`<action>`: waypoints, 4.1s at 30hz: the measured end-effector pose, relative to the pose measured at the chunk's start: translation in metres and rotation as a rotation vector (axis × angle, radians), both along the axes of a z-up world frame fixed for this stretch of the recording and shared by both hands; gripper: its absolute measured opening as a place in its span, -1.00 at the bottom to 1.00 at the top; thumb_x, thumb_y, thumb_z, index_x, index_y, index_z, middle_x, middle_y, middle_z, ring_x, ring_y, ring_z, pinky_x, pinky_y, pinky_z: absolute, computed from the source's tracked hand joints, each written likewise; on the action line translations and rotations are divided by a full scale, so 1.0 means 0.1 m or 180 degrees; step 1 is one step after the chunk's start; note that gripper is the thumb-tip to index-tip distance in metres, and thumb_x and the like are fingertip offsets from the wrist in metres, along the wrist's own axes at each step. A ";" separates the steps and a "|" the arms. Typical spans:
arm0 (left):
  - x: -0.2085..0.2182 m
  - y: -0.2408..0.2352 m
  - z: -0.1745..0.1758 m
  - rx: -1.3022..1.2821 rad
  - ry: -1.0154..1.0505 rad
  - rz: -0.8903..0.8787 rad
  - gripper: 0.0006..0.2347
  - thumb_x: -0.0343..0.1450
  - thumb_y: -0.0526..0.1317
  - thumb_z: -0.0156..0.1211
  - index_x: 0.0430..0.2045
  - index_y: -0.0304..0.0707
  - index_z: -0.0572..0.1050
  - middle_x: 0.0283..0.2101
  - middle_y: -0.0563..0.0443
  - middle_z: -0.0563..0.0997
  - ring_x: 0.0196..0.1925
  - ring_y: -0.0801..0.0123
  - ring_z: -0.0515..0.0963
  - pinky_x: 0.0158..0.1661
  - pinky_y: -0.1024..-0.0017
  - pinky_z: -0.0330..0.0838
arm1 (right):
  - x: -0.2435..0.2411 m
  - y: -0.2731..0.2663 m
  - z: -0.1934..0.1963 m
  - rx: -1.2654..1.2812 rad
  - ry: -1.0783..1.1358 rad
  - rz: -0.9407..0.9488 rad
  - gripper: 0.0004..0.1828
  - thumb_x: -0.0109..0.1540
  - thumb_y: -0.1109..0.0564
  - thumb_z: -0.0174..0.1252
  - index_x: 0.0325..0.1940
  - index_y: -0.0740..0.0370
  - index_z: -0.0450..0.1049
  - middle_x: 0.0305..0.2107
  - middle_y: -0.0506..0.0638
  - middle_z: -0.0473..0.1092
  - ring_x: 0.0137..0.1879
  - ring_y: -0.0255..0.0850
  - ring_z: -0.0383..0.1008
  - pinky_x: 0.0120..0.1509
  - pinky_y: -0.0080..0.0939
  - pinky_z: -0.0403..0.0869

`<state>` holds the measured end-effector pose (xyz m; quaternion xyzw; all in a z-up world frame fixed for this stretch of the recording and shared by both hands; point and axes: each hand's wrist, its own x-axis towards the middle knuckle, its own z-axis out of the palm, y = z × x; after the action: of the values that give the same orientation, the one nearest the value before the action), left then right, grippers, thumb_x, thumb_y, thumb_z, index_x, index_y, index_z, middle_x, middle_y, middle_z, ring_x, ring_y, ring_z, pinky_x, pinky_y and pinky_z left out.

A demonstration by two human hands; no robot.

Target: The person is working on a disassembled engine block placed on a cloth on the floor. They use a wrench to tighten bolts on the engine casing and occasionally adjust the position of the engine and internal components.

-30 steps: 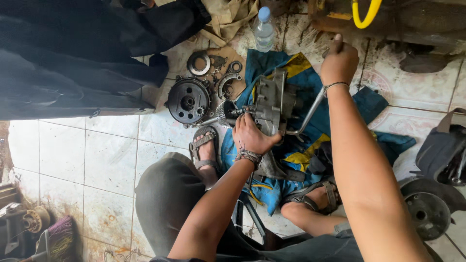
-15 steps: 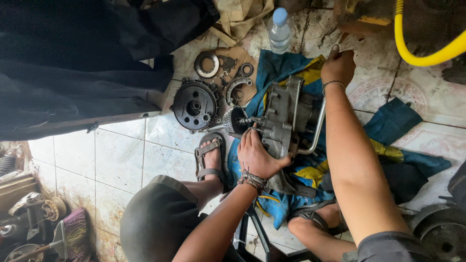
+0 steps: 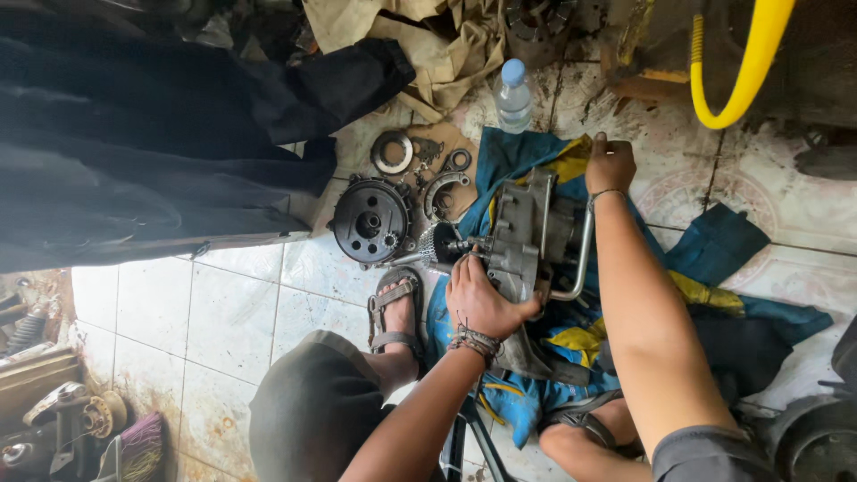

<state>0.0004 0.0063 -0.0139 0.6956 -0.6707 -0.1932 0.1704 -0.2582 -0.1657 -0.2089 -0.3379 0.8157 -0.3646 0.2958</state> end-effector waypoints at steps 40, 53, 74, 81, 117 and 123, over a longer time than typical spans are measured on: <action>-0.03 -0.03 0.11 0.0261 -0.0077 0.0051 0.05 -0.09 0.47 0.29 0.12 -0.46 0.37 0.06 -0.27 0.54 0.28 -0.03 0.45 0.28 0.10 0.31 | 0.72 1.95 0.19 0.0100 0.0116 -0.0293 -0.56 0.40 -0.16 0.13 -0.24 0.29 0.50 -0.37 0.28 0.49 -0.08 0.25 0.54 -0.01 0.19 0.46; -0.01 -0.02 0.18 0.0302 -0.0012 0.0012 0.01 -0.08 0.47 0.30 0.06 -0.44 0.37 0.02 -0.27 0.54 0.25 -0.03 0.46 0.27 0.09 0.31 | 0.70 2.30 0.95 -0.1519 -0.1366 -0.1663 -0.71 0.42 0.00 0.19 -0.24 0.28 0.46 -0.70 0.05 0.29 -0.63 -0.15 0.45 -0.55 -0.22 0.53; -0.01 -0.01 0.23 -0.0008 -0.0006 0.0091 -0.10 -0.11 0.45 0.35 -0.13 -0.34 0.43 -0.10 -0.23 0.58 0.12 0.00 0.55 0.16 0.13 0.43 | 0.71 2.38 1.01 -0.1573 -0.0478 -0.1589 -0.37 0.41 -0.03 0.23 -0.71 0.20 0.26 -0.80 0.02 0.20 -0.60 -0.19 0.25 -0.37 -0.19 0.29; -0.01 -0.01 0.25 0.0076 0.0088 0.0054 -0.11 -0.09 0.41 0.38 -0.11 -0.38 0.43 -0.05 -0.29 0.57 0.18 -0.04 0.53 0.20 0.13 0.40 | 1.03 2.23 1.05 -0.2269 -0.1750 -0.1783 -0.44 0.35 0.15 0.19 -0.71 0.05 0.16 -0.84 -0.12 0.06 -0.70 -0.34 0.10 -0.48 -0.37 0.21; -0.02 -0.02 0.06 -0.0154 0.0058 0.0013 -0.01 -0.08 0.43 0.36 0.01 -0.52 0.43 -0.08 -0.35 0.59 0.13 -0.10 0.54 0.20 0.11 0.38 | 1.10 1.86 1.38 -0.2433 -0.1306 -0.0871 -0.51 0.35 0.08 0.22 -0.62 0.08 0.20 -0.82 -0.14 0.10 -0.65 -0.38 0.12 -0.38 -0.39 0.30; -0.02 -0.01 0.16 0.0154 0.0049 0.0018 0.02 -0.07 0.44 0.31 0.10 -0.51 0.39 -0.01 -0.32 0.56 0.20 -0.09 0.50 0.23 0.04 0.35 | 0.78 1.95 1.90 -0.2485 -0.0450 -0.0336 -0.62 0.35 0.04 0.19 -0.48 0.29 0.38 -0.72 0.04 0.32 -0.52 -0.21 0.43 -0.23 -0.25 0.47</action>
<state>-0.0013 0.0058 0.0022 0.6999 -0.6625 -0.2142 0.1591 -0.1798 0.0293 -0.0193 -0.3565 0.6097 -0.6843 0.1814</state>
